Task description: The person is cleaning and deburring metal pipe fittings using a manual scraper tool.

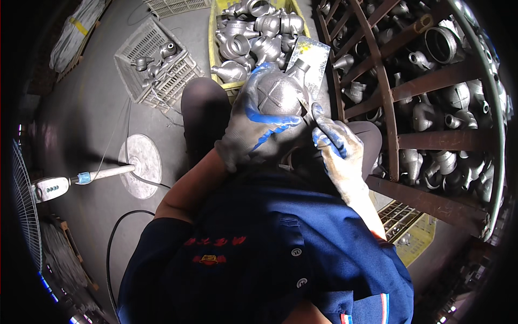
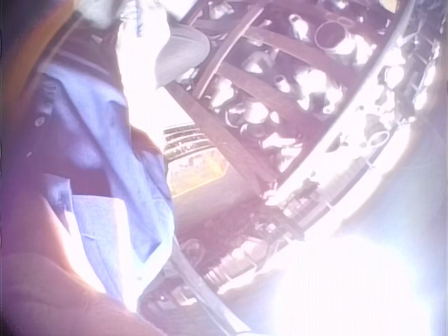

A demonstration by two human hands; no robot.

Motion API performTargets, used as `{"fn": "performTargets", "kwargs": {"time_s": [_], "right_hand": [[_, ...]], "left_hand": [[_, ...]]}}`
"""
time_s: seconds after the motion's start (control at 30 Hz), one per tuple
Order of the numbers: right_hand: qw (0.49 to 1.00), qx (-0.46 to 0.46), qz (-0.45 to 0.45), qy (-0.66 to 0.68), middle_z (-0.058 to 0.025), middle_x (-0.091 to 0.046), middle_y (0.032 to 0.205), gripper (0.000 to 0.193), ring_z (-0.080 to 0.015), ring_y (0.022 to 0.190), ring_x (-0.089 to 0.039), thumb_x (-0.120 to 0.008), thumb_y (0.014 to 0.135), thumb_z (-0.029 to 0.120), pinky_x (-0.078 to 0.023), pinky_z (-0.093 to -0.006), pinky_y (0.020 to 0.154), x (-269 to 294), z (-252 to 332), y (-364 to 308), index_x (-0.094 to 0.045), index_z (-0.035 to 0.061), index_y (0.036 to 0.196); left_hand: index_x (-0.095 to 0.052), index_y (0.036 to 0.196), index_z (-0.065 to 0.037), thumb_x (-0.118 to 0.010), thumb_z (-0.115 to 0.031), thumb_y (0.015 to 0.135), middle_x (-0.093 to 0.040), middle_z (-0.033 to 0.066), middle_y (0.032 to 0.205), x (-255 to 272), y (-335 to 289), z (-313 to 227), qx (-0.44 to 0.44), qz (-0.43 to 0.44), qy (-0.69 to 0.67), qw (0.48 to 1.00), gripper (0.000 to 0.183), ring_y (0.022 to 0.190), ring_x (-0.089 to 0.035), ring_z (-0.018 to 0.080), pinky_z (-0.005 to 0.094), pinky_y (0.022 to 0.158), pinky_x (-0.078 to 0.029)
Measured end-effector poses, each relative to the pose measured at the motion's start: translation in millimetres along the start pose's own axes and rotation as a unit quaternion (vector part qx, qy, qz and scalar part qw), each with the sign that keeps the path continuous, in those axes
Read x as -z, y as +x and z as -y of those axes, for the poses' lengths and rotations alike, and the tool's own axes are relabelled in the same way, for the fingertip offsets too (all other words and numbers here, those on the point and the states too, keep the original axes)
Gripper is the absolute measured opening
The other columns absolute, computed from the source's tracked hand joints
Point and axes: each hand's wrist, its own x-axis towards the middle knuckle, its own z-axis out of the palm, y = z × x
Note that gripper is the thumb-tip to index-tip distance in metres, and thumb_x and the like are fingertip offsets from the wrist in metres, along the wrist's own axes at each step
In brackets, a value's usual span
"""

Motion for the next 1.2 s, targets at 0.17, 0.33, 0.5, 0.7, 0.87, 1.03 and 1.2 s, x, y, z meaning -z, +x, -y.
{"fn": "performTargets", "kwargs": {"time_s": [0.17, 0.33, 0.5, 0.7, 0.87, 1.03, 1.2], "right_hand": [[0.981, 0.051, 0.012, -0.189, -0.0138, -0.063, 0.086, 0.024, -0.0287, 0.074, -0.061, -0.066, 0.075, 0.007, -0.048, -0.0310, 0.065, 4, 5, -2, -0.065, 0.0051, 0.099], [0.995, -0.062, 0.032, 0.073, -0.0110, -0.063, 0.089, 0.028, -0.0207, 0.074, -0.059, -0.062, 0.079, 0.005, -0.047, -0.0286, 0.067, 8, 5, -3, -0.062, 0.0025, 0.107], [0.923, -0.218, 0.056, 0.313, -0.0048, -0.060, 0.085, 0.034, -0.0083, 0.073, -0.053, -0.053, 0.086, -0.001, -0.044, -0.0202, 0.070, 9, 12, -3, -0.054, -0.0056, 0.119], [0.887, -0.236, 0.034, 0.396, -0.0055, -0.059, 0.085, 0.038, -0.0105, 0.070, -0.054, -0.051, 0.086, -0.001, -0.043, -0.0210, 0.065, 7, 10, -6, -0.051, -0.0055, 0.123], [0.895, -0.278, 0.080, 0.340, -0.0054, -0.059, 0.085, 0.038, -0.0095, 0.069, -0.053, -0.051, 0.086, -0.001, -0.043, -0.0206, 0.064, 15, 23, 4, -0.051, -0.0053, 0.124], [0.910, -0.228, 0.096, 0.332, -0.0048, -0.060, 0.088, 0.035, -0.0075, 0.071, -0.052, -0.054, 0.085, -0.001, -0.043, -0.0197, 0.066, 15, 19, 1, -0.055, -0.0037, 0.120], [0.948, -0.180, 0.040, 0.261, -0.0071, -0.063, 0.094, 0.031, -0.0090, 0.075, -0.055, -0.057, 0.085, 0.003, -0.045, -0.0221, 0.068, 2, 14, -3, -0.059, -0.0016, 0.116]], "left_hand": [[-0.030, 0.133, 0.001, -0.072, -0.004, 0.074, -0.047, 0.0114, 0.125, 1, -3, -2, -0.003, 0.006, 0.009, 1.000, 0.073, 0.116, -0.048, 0.0198, 0.0340, 0.100, -0.039], [-0.024, 0.135, -0.002, -0.077, -0.003, 0.068, -0.046, 0.0112, 0.123, 5, 0, -2, 0.059, 0.003, -0.057, 0.997, 0.086, 0.115, -0.049, 0.0207, 0.0350, 0.099, -0.040], [-0.022, 0.137, -0.003, -0.074, -0.001, 0.070, -0.043, 0.0124, 0.125, 4, -1, 2, -0.007, -0.003, 0.015, 1.000, 0.085, 0.112, -0.051, 0.0207, 0.0351, 0.096, -0.043], [-0.019, 0.137, -0.002, -0.078, -0.008, 0.067, -0.042, 0.0155, 0.125, -4, -4, -3, -0.004, -0.015, -0.064, 0.998, 0.092, 0.115, -0.048, 0.0234, 0.0365, 0.098, -0.041], [-0.018, 0.137, 0.001, -0.081, -0.016, 0.064, -0.038, 0.0187, 0.128, 4, -2, 9, -0.074, -0.010, 0.131, 0.989, 0.097, 0.117, -0.046, 0.0275, 0.0382, 0.099, -0.038], [-0.019, 0.136, 0.002, -0.080, -0.017, 0.064, -0.035, 0.0200, 0.131, 10, 0, 15, -0.108, -0.015, 0.190, 0.976, 0.096, 0.116, -0.046, 0.0297, 0.0382, 0.099, -0.037], [-0.021, 0.136, 0.003, -0.080, -0.018, 0.064, -0.038, 0.0208, 0.129, 10, 0, 13, -0.051, -0.005, 0.132, 0.990, 0.095, 0.120, -0.043, 0.0291, 0.0381, 0.101, -0.036]]}}
